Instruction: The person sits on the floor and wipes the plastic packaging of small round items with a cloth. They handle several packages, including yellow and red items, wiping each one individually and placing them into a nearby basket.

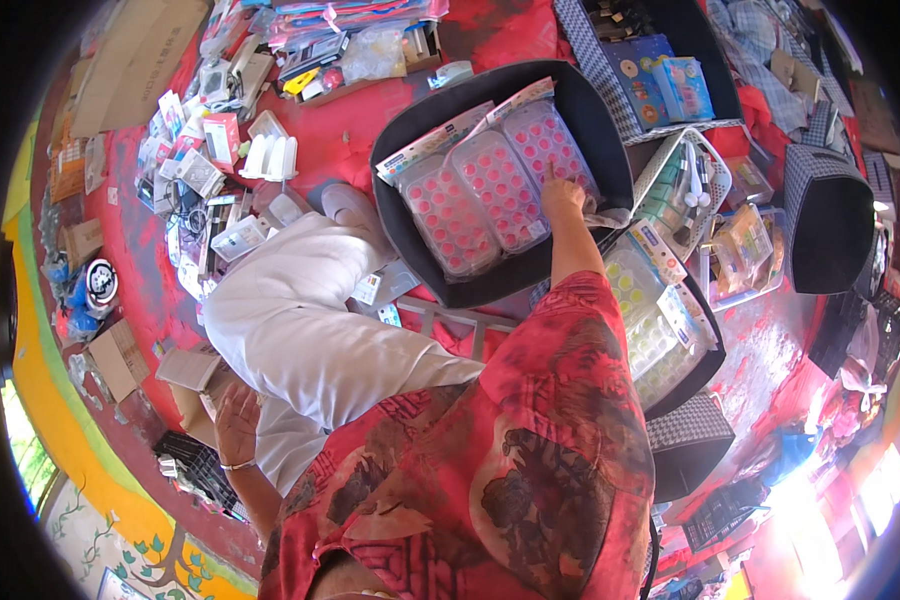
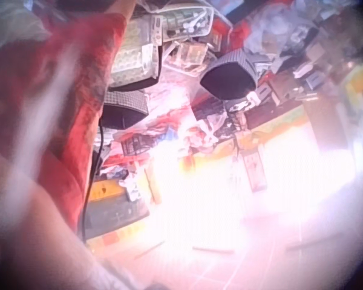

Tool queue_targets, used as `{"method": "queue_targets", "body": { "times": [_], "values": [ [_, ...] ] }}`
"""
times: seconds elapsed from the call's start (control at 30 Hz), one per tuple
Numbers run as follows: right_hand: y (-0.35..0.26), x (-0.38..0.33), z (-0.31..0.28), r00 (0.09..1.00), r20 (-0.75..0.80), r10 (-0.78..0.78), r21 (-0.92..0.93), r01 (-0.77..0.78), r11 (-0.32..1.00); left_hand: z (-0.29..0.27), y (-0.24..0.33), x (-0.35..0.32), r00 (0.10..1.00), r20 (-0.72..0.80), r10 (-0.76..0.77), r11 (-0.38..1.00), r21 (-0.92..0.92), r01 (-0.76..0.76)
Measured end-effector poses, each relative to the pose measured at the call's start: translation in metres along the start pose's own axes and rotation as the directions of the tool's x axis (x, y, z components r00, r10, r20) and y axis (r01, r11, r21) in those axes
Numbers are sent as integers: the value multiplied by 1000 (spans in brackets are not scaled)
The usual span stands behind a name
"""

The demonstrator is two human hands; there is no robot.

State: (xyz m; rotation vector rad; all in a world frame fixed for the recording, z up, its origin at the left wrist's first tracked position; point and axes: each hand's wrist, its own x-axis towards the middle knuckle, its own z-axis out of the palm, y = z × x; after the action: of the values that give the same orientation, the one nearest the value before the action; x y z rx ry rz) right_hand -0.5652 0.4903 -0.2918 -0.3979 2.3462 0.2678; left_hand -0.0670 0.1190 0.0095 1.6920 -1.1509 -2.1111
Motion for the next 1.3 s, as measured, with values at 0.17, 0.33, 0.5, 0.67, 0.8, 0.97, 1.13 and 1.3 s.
{"method": "queue_targets", "body": {
  "times": [0.17,0.33,0.5,0.67,0.8,0.97,1.13,1.3],
  "values": [
    [-19,-5,3,995,76,60,99,-67,993,1,-5,8,1000,6,-14,1000,21,13],
    [8,1,2,993,30,118,343,-121,931,-17,-1,-1,996,57,68,998,4,-68],
    [58,8,-23,958,-252,-137,564,260,784,-37,-3,-10,992,-21,128,982,-138,-129],
    [9,-12,-128,1000,-13,4,999,13,40,-73,-11,-34,950,-71,304,908,-279,-312],
    [-74,-54,-246,893,-262,-367,905,96,-414,-109,-23,-63,886,-197,421,770,-439,-463],
    [-207,-158,-345,514,-380,-769,914,83,-397,-149,-53,-108,787,-374,491,602,-507,-617],
    [-333,-267,-361,433,-225,-873,973,60,-222,-174,-70,-141,744,-467,478,536,-516,-668],
    [-417,-314,-321,410,-173,-895,983,129,-131,-178,-60,-139,737,-547,397,507,-540,-673]
  ]
}}
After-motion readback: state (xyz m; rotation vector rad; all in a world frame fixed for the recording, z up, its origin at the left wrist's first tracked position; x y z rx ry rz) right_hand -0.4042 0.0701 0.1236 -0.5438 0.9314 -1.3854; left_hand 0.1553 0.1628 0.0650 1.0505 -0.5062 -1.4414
